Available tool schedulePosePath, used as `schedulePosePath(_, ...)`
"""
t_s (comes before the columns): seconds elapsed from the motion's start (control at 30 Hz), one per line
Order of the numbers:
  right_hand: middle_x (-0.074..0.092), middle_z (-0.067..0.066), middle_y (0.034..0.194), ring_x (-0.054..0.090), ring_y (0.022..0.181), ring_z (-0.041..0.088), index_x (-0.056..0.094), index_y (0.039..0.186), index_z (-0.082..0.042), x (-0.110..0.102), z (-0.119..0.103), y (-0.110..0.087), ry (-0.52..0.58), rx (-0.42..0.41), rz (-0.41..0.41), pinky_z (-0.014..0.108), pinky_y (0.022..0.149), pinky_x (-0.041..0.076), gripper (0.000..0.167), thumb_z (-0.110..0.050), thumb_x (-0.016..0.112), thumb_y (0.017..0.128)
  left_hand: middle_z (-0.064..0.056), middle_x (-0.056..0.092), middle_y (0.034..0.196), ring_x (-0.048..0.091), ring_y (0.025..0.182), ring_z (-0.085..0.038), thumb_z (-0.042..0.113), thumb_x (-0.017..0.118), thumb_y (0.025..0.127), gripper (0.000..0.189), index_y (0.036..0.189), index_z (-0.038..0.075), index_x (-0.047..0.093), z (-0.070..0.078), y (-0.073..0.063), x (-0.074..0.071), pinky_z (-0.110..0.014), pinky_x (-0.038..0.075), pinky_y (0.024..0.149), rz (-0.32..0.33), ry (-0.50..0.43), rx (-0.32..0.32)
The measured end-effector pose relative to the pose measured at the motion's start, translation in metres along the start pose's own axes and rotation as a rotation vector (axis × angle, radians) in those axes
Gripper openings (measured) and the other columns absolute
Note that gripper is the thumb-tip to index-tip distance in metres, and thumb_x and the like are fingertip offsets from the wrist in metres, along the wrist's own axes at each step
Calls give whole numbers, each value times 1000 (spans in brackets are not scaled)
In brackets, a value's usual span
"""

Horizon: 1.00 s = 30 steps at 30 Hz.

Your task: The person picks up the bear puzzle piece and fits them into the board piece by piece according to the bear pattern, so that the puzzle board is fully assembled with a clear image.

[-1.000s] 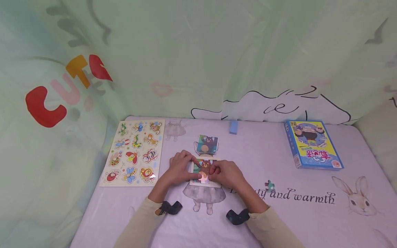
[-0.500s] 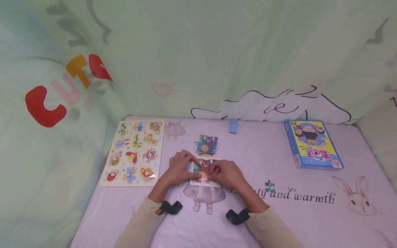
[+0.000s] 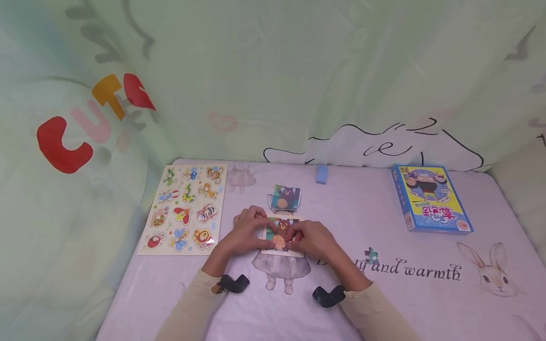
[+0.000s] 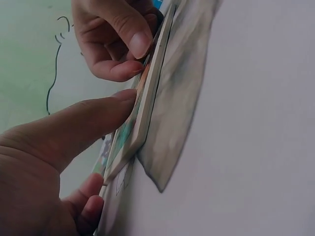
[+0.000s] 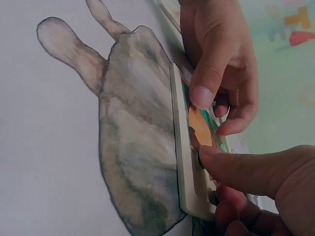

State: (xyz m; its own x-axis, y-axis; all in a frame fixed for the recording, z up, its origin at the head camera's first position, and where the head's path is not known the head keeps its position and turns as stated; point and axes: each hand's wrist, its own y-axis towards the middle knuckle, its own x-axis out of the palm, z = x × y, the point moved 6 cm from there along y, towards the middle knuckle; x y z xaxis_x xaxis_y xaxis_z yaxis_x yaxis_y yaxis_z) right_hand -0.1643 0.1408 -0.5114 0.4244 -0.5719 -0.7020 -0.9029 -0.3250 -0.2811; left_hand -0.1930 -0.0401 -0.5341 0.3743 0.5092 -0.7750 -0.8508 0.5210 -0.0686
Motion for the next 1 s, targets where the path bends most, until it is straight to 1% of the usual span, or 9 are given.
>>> schedulePosePath(0.13, 55, -2, 71, 49, 69, 15, 71, 88, -20, 0, 1, 0, -7, 6, 2, 30, 62, 38, 15, -21, 85, 83, 3, 46, 133, 38, 124, -22, 44, 86, 78, 22, 97, 39, 76, 1, 0, -2, -49, 24, 103, -10, -23, 10)
schedulePosePath(0.23, 55, -3, 70, 49, 68, 15, 72, 86, -21, -1, 1, 0, -7, 4, 13, 29, 61, 36, 15, -23, 86, 82, 3, 46, 137, 37, 126, -23, 44, 85, 80, 18, 95, 39, 78, 3, -1, -2, -51, 24, 105, -11, -26, 19)
schedulePosePath(0.33, 55, -3, 70, 48, 67, 15, 72, 86, -21, -1, 1, 0, 0, 0, 22, 29, 61, 36, 15, -24, 86, 82, 3, 46, 140, 38, 125, -24, 42, 85, 80, 17, 95, 38, 79, 5, -1, -3, -52, 23, 104, -4, -19, 37)
schedulePosePath(0.43, 55, -3, 70, 49, 68, 15, 73, 87, -20, -1, 1, 0, 11, -4, 10, 29, 61, 36, 14, -23, 85, 83, 3, 47, 143, 39, 124, -25, 41, 85, 81, 16, 96, 37, 80, 8, -1, -2, -53, 23, 104, 1, -2, 54)
schedulePosePath(0.57, 57, -2, 73, 50, 70, 15, 75, 92, -19, -2, 1, 2, 47, -14, -28, 29, 62, 37, 8, -18, 81, 87, 5, 48, 144, 39, 121, -26, 40, 84, 82, 16, 97, 36, 80, 10, -1, -1, -54, 22, 102, 10, 10, 66)
schedulePosePath(0.67, 59, -2, 75, 51, 71, 14, 76, 95, -18, -2, 3, 3, 67, -22, -39, 29, 63, 38, 9, -16, 79, 87, 5, 49, 143, 40, 120, -25, 39, 84, 82, 16, 97, 36, 80, 11, -1, -1, -54, 23, 101, 13, 8, 65)
schedulePosePath(1.0, 60, -2, 74, 50, 69, 15, 77, 94, -19, -2, 2, 1, 59, -7, -7, 29, 61, 38, 11, -13, 81, 85, 5, 50, 142, 40, 119, -25, 36, 82, 84, 13, 97, 35, 81, 10, -1, 1, -53, 22, 101, 15, -4, 63)
